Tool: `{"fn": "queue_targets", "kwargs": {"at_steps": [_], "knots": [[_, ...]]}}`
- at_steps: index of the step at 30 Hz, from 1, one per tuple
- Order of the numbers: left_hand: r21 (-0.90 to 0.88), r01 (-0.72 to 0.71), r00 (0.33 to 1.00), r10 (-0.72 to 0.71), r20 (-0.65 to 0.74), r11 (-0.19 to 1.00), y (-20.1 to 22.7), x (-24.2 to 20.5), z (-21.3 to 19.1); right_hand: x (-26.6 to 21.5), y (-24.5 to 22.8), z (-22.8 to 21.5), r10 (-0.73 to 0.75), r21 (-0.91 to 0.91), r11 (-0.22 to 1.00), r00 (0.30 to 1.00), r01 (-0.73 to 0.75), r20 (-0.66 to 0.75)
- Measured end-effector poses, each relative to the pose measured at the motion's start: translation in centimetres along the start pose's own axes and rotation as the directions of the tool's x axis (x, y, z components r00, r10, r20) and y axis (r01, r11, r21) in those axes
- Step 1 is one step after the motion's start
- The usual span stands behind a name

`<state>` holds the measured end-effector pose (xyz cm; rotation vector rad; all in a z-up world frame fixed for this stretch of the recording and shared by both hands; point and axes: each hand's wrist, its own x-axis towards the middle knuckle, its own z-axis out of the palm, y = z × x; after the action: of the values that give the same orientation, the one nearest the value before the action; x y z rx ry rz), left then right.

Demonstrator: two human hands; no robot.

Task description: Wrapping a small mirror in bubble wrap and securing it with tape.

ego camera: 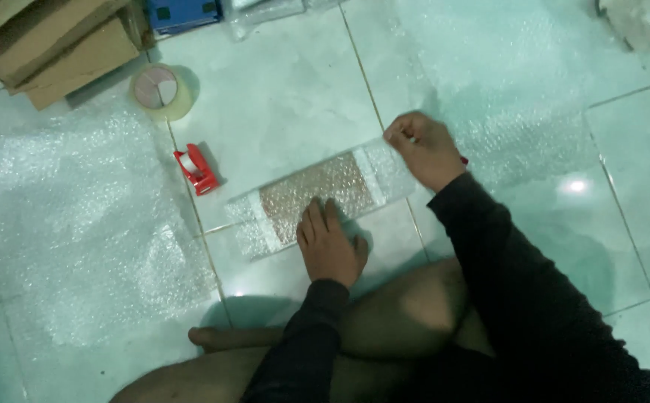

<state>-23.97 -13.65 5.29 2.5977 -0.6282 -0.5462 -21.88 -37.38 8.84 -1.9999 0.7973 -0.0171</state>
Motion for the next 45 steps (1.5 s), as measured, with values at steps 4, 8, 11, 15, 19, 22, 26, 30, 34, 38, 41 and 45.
{"fn": "queue_targets", "kwargs": {"at_steps": [4,8,11,15,19,22,26,30,34,38,41,45], "knots": [[-0.004,-0.019,1.0,0.019,0.001,1.0,0.3,-0.6,-0.7,-0.1,0.2,-1.2,-0.017,0.067,0.997,0.993,0.025,-0.116],[-0.053,0.002,0.999,-0.005,-0.046,0.999,0.2,-0.4,-1.0,0.5,0.2,-1.6,-0.009,0.206,0.978,0.997,0.024,-0.071],[-0.062,0.019,0.997,-0.024,-0.071,0.998,0.2,-0.6,-0.9,0.2,-0.7,-1.4,-0.079,0.274,0.958,0.996,0.089,-0.05],[-0.021,0.072,0.997,-0.072,-0.021,0.997,0.2,-1.9,-1.9,0.0,0.5,0.1,-0.154,0.151,0.977,0.988,0.153,-0.006],[0.034,0.0,1.0,0.0,0.0,0.999,-3.8,-1.8,-0.7,1.0,3.2,0.7,-0.127,0.179,0.976,0.992,0.124,0.006],[0.067,-0.058,0.998,0.056,0.019,0.996,-6.0,-1.5,0.4,-0.8,2.8,-0.5,-0.191,0.096,0.976,0.981,0.193,-0.033],[0.096,-0.097,0.994,0.092,0.056,0.991,-7.7,-0.6,0.7,-2.9,1.7,-1.5,-0.259,-0.032,0.966,0.965,0.258,-0.033],[0.139,-0.095,0.989,0.078,0.124,0.986,-10.1,-1.4,-0.2,-5.8,0.6,0.9,-0.292,-0.135,0.947,0.956,0.292,0.022],[0.164,0.011,0.986,-0.039,0.164,0.986,-12.5,-4.1,-1.7,-8.0,-1.5,6.0,-0.345,-0.22,0.898,0.92,0.382,0.187],[0.202,0.076,0.973,-0.117,0.199,0.976,-12.8,-2.2,-4.2,-7.7,-3.6,9.3,-0.388,-0.286,0.832,0.868,0.475,0.31],[0.19,0.078,0.979,-0.111,0.172,0.979,-12.1,-0.8,-4.7,-7.4,-3.8,11.9,-0.424,-0.331,0.786,0.845,0.522,0.325],[0.208,0.142,0.927,-0.203,0.315,0.968,-11.6,0.4,-5.8,-6.8,-3.8,13.6,-0.243,-0.546,0.669,0.842,0.505,0.482]]}}
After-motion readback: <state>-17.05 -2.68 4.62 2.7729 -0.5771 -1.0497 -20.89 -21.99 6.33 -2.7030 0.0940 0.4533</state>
